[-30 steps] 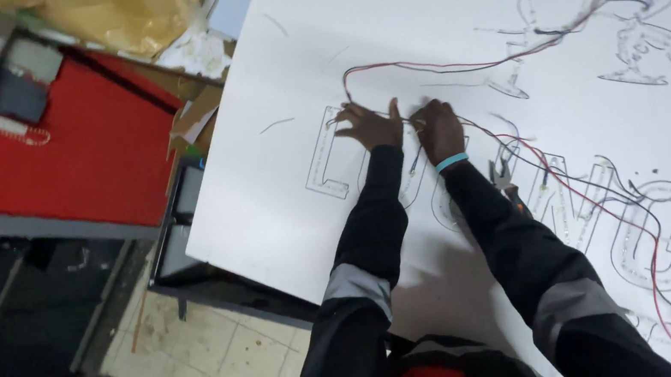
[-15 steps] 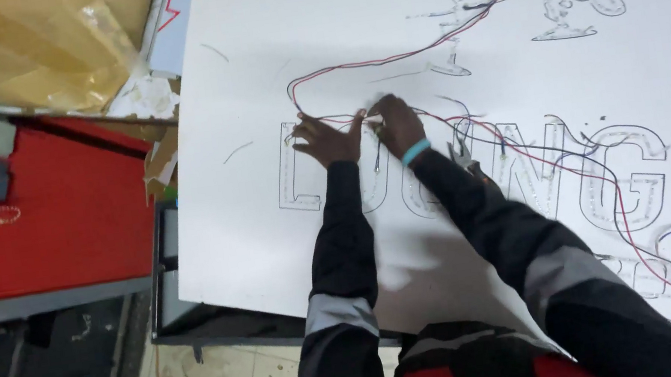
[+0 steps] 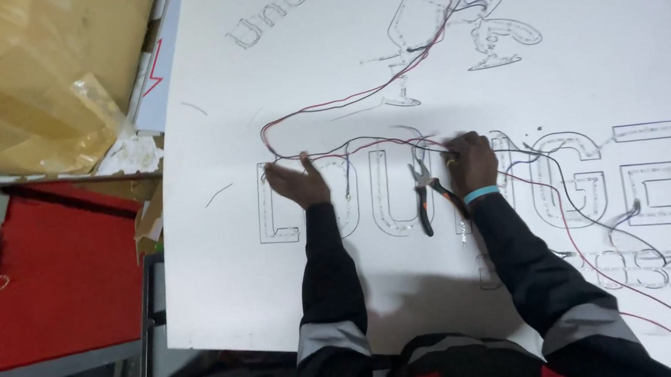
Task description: Wiring a sign board by stripping and connecting electrical wires using pliers.
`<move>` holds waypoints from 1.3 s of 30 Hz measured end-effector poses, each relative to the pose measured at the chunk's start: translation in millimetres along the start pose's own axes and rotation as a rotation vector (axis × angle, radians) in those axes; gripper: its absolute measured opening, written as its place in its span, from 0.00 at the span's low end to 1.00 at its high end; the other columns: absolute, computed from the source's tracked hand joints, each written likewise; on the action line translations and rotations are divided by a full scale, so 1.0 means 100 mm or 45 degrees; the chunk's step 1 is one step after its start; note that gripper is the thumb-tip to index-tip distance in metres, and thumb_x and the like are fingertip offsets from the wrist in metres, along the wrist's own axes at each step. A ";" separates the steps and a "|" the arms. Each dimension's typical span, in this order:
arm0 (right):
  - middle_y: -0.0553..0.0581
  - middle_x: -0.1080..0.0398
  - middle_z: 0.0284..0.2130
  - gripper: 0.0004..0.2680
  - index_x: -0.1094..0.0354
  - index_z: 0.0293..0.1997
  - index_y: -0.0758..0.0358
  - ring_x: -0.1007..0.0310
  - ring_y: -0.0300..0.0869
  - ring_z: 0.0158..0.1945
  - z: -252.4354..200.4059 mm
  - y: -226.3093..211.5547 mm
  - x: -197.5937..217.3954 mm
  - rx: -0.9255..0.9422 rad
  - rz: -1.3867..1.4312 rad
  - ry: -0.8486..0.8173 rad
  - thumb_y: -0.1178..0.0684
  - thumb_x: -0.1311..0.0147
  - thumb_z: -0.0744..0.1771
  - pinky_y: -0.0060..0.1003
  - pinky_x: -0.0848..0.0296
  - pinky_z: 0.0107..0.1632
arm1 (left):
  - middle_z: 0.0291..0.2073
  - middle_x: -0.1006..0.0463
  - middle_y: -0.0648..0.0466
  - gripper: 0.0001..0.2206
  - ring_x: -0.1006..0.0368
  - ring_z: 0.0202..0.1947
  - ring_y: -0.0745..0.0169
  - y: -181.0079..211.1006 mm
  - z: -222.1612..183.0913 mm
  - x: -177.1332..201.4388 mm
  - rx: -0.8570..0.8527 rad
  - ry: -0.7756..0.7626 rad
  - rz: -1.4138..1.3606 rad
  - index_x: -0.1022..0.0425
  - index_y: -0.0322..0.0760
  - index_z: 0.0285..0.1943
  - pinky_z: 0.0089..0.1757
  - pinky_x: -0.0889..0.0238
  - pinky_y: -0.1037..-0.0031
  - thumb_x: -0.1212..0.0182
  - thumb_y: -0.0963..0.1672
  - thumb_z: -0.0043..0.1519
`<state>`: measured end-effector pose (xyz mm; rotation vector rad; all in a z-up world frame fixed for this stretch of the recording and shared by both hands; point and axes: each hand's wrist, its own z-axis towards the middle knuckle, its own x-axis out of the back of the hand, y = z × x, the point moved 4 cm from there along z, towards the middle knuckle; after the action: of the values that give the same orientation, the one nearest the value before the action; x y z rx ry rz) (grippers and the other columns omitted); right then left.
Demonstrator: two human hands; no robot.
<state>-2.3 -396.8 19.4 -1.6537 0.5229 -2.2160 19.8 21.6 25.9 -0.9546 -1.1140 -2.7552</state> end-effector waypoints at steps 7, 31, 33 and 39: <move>0.47 0.25 0.46 0.08 0.21 0.51 0.42 0.27 0.52 0.59 0.11 -0.11 0.02 -0.236 -0.005 -0.138 0.46 0.35 0.67 0.59 0.17 0.57 | 0.47 0.16 0.48 0.12 0.16 0.54 0.43 1.29 -0.94 -0.05 0.191 -0.785 -0.596 0.18 0.36 0.57 0.58 0.25 0.55 0.43 0.47 0.80; 0.46 0.19 0.58 0.11 0.17 0.51 0.43 0.16 0.56 0.59 0.44 -0.23 0.39 0.295 -0.133 -0.397 0.56 0.37 0.66 0.59 0.16 0.58 | 0.23 0.12 0.59 0.22 0.12 0.28 0.63 1.81 -0.95 -0.50 0.275 -1.176 -0.274 0.09 0.49 0.45 0.41 0.23 0.68 0.39 0.61 0.66; 0.60 0.27 0.67 0.15 0.22 0.62 0.53 0.27 0.63 0.70 0.21 -0.29 0.63 0.142 0.267 -0.096 0.55 0.42 0.68 0.61 0.18 0.61 | 0.24 0.12 0.60 0.22 0.12 0.30 0.65 1.80 -0.93 -0.52 0.300 -1.230 -0.269 0.10 0.50 0.44 0.40 0.24 0.73 0.40 0.61 0.69; 0.58 0.25 0.63 0.19 0.26 0.64 0.50 0.35 0.58 0.75 -0.85 -1.00 0.61 0.004 -0.151 -0.225 0.41 0.33 0.67 0.69 0.36 0.72 | 0.31 0.08 0.60 0.26 0.11 0.31 0.64 1.84 -0.83 -0.39 0.443 -1.412 -0.457 0.10 0.46 0.44 0.41 0.24 0.77 0.54 0.59 0.73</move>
<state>-104.8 -329.0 95.7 -1.9011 0.3838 -2.1209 51.1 -176.2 72.9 -2.4998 -1.9025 -1.9586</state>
